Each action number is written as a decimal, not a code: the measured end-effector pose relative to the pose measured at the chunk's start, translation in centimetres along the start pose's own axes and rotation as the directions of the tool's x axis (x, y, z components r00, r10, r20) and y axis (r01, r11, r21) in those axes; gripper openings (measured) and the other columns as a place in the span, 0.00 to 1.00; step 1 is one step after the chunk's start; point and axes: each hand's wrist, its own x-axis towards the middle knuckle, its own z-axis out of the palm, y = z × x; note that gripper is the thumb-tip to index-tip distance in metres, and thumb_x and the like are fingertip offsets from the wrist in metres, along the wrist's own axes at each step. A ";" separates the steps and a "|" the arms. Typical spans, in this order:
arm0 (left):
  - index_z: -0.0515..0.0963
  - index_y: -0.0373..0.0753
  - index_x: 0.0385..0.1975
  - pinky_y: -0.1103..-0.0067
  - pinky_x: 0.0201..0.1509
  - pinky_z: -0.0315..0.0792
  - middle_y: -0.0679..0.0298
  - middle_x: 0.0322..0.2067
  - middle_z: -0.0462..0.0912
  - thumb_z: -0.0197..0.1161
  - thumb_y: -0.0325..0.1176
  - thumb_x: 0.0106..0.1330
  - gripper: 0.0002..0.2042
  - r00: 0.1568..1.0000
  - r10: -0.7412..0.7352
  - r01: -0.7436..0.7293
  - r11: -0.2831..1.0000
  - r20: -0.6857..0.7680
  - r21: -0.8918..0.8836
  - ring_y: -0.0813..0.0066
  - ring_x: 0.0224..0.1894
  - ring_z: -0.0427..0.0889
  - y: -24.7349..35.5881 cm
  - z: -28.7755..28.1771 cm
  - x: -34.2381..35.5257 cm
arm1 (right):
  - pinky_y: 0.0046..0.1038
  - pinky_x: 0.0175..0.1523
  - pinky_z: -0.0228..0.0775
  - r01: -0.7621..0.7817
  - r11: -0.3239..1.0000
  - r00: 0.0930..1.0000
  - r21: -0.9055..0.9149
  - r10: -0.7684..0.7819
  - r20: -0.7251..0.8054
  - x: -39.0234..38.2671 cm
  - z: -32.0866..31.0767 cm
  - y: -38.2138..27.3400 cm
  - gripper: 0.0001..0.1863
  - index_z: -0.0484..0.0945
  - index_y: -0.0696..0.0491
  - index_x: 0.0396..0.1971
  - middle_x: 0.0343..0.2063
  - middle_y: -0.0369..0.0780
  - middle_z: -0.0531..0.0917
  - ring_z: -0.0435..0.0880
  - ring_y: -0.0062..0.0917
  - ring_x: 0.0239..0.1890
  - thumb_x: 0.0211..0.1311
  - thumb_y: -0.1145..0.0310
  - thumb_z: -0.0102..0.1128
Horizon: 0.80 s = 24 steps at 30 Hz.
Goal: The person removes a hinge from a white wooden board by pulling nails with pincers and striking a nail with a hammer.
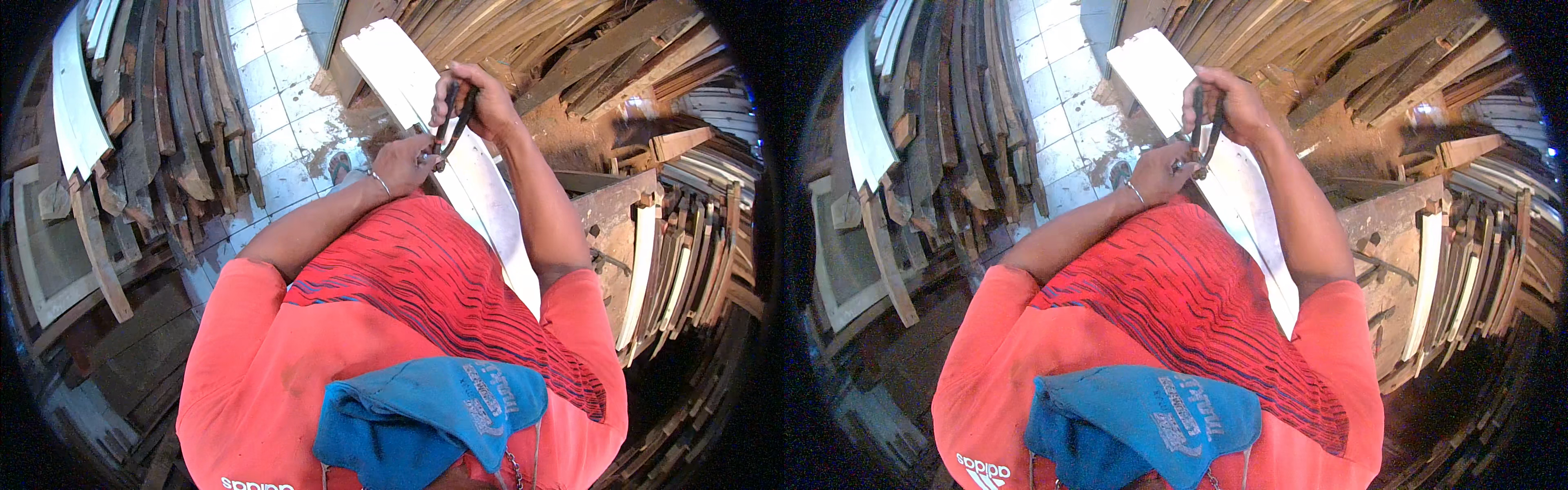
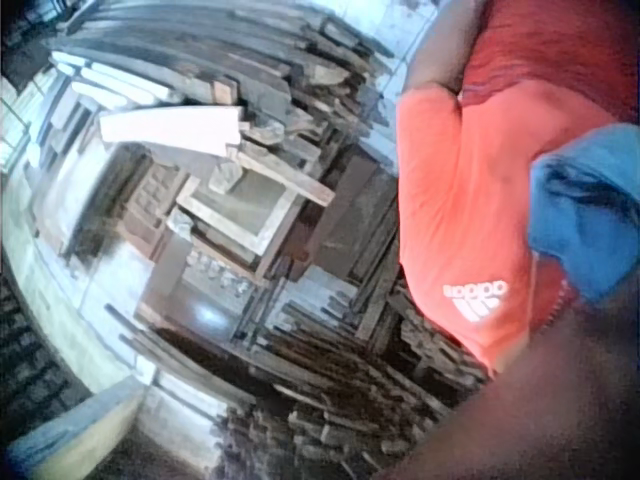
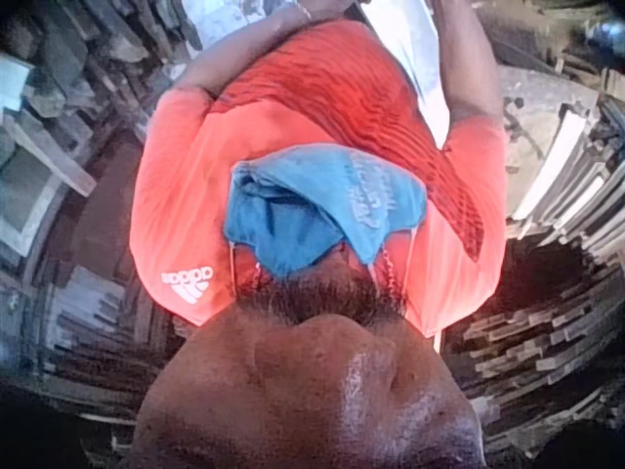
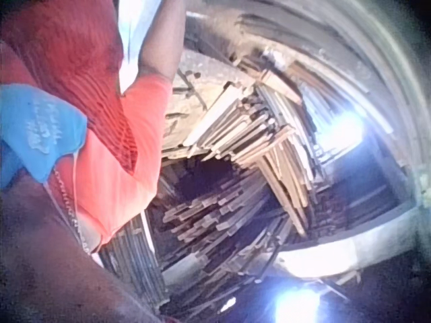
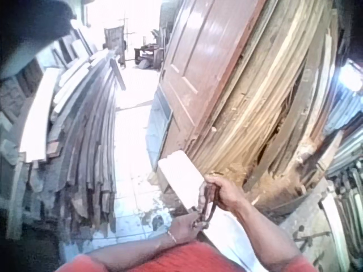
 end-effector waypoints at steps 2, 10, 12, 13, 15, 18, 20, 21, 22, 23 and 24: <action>0.81 0.49 0.50 0.60 0.43 0.78 0.56 0.34 0.87 0.64 0.42 0.66 0.14 0.986 0.106 -0.114 0.992 0.130 0.052 0.51 0.39 0.86 0.2 -1.4 1.5 | 0.44 0.50 0.79 0.123 0.982 0.985 0.140 -0.104 -0.135 -2.4 0.1 0.8 0.25 0.79 0.62 0.39 0.29 0.49 0.83 0.86 0.43 0.37 0.75 0.52 0.44; 0.81 0.53 0.52 0.62 0.46 0.79 0.61 0.37 0.88 0.64 0.42 0.66 0.15 0.899 0.096 -0.189 0.965 0.428 0.181 0.55 0.40 0.87 2.3 -2.4 4.4 | 0.41 0.44 0.75 0.408 0.733 0.906 0.544 -0.400 -0.140 -7.2 -2.6 4.6 0.28 0.78 0.58 0.29 0.19 0.43 0.78 0.78 0.37 0.26 0.77 0.48 0.42; 0.82 0.51 0.52 0.63 0.44 0.79 0.62 0.36 0.88 0.65 0.41 0.66 0.15 0.942 0.065 -0.119 0.982 0.329 0.146 0.56 0.39 0.87 2.0 -1.6 3.0 | 0.39 0.39 0.72 0.298 0.873 0.952 0.387 -0.239 -0.193 -5.6 -2.0 2.9 0.28 0.75 0.55 0.24 0.17 0.41 0.74 0.74 0.34 0.23 0.77 0.47 0.44; 0.82 0.50 0.52 0.64 0.44 0.79 0.62 0.35 0.88 0.65 0.40 0.66 0.15 0.959 0.078 -0.103 0.992 0.271 0.077 0.56 0.39 0.87 1.6 -1.4 2.7 | 0.37 0.36 0.71 0.230 0.924 0.959 0.305 -0.162 -0.231 -4.6 -1.0 1.5 0.29 0.74 0.54 0.21 0.15 0.40 0.72 0.73 0.32 0.22 0.76 0.47 0.44; 0.82 0.49 0.51 0.65 0.45 0.79 0.61 0.32 0.88 0.66 0.37 0.64 0.15 0.986 0.075 -0.065 0.995 0.148 -0.072 0.57 0.39 0.87 1.0 -1.1 2.0 | 0.31 0.36 0.70 0.217 0.967 0.918 0.135 -0.155 -0.364 -2.9 1.3 0.5 0.29 0.79 0.55 0.24 0.21 0.40 0.79 0.75 0.28 0.24 0.75 0.46 0.47; 0.83 0.47 0.51 0.65 0.46 0.79 0.57 0.33 0.88 0.67 0.38 0.63 0.16 0.954 0.117 -0.106 0.993 0.276 -0.057 0.55 0.38 0.87 0.8 -2.0 4.4 | 0.27 0.35 0.68 0.247 0.958 0.802 -0.145 -0.286 -0.525 -2.9 -0.6 0.4 0.26 0.82 0.55 0.28 0.25 0.39 0.82 0.75 0.24 0.27 0.75 0.48 0.50; 0.82 0.49 0.53 0.65 0.47 0.79 0.55 0.37 0.88 0.66 0.40 0.64 0.17 0.920 0.165 -0.183 0.983 0.354 0.017 0.54 0.41 0.87 1.7 -2.8 6.2 | 0.24 0.32 0.64 0.374 0.927 0.710 0.045 -0.254 -0.656 -3.2 -2.7 -0.2 0.24 0.83 0.55 0.32 0.24 0.36 0.82 0.73 0.21 0.25 0.74 0.48 0.51; 0.81 0.49 0.54 0.65 0.48 0.79 0.56 0.38 0.88 0.66 0.40 0.64 0.18 0.916 0.163 -0.183 0.983 0.366 0.021 0.53 0.41 0.87 2.9 -3.3 6.9 | 0.23 0.30 0.63 0.352 0.912 0.874 0.212 -0.240 -0.422 -4.5 -5.5 -0.4 0.23 0.83 0.56 0.37 0.25 0.37 0.83 0.73 0.21 0.23 0.73 0.49 0.52; 0.81 0.50 0.54 0.64 0.48 0.79 0.56 0.38 0.88 0.66 0.40 0.64 0.18 0.911 0.163 -0.188 0.982 0.379 0.029 0.53 0.42 0.87 4.2 -3.9 7.6 | 0.24 0.29 0.63 0.373 0.886 0.889 0.275 -0.256 -0.379 -5.0 -6.4 -1.0 0.22 0.82 0.56 0.38 0.26 0.38 0.84 0.74 0.22 0.23 0.73 0.50 0.52; 0.81 0.51 0.55 0.64 0.48 0.78 0.56 0.39 0.88 0.66 0.40 0.63 0.19 0.905 0.164 -0.193 0.980 0.393 0.036 0.53 0.42 0.87 4.9 -4.0 8.2 | 0.24 0.29 0.63 0.389 0.857 0.900 0.337 -0.276 -0.337 -5.2 -7.0 -1.2 0.22 0.82 0.56 0.40 0.28 0.39 0.85 0.75 0.22 0.23 0.73 0.51 0.52; 0.81 0.51 0.54 0.64 0.48 0.78 0.56 0.37 0.88 0.66 0.39 0.63 0.19 0.908 0.185 -0.230 0.970 0.375 0.080 0.52 0.41 0.86 4.8 -3.7 8.6 | 0.25 0.28 0.63 0.389 0.850 0.897 0.356 -0.263 -0.354 -5.4 -6.8 -1.3 0.22 0.82 0.57 0.42 0.29 0.40 0.85 0.76 0.23 0.24 0.73 0.52 0.51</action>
